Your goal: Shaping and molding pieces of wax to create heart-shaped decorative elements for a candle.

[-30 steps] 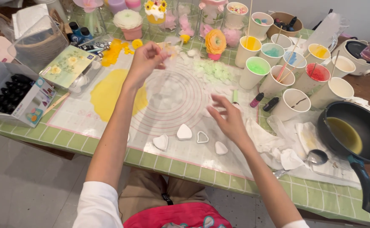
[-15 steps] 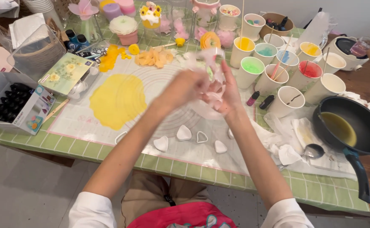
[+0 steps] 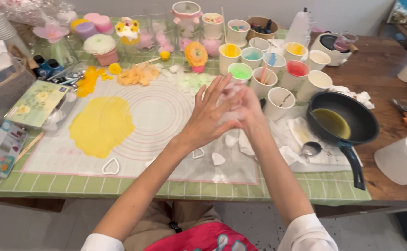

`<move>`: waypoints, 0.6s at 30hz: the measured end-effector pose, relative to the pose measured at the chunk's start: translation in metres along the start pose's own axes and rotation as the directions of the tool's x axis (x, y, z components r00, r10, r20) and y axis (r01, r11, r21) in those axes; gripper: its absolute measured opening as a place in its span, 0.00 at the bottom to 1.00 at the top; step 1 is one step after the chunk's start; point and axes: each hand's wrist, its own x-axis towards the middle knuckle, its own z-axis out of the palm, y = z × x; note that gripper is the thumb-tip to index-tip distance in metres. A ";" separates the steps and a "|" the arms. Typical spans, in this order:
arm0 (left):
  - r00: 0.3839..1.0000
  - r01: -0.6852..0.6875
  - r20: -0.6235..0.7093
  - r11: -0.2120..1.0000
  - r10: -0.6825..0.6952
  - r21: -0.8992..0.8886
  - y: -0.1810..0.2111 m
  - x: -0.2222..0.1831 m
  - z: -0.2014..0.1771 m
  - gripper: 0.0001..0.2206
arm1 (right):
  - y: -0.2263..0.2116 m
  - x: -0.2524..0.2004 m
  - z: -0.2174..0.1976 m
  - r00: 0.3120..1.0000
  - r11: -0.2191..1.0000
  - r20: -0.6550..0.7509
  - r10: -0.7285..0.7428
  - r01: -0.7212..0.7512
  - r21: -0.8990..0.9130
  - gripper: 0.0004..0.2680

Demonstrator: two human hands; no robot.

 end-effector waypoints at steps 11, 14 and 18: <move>0.957 0.221 -0.086 0.888 -0.277 -0.403 -0.007 0.047 0.017 0.16 | 0.034 -0.103 0.062 0.952 0.997 0.296 -0.076 0.070 0.033 0.16; 0.941 0.264 -0.057 0.828 -0.334 -0.496 -0.002 0.050 0.037 0.12 | 0.024 -0.125 0.071 0.946 0.969 0.294 -0.140 0.069 0.237 0.18; 0.955 0.288 0.050 0.878 -0.291 -0.382 0.003 0.039 0.063 0.17 | 0.005 -0.126 0.028 0.961 0.908 0.245 -0.126 0.013 0.418 0.22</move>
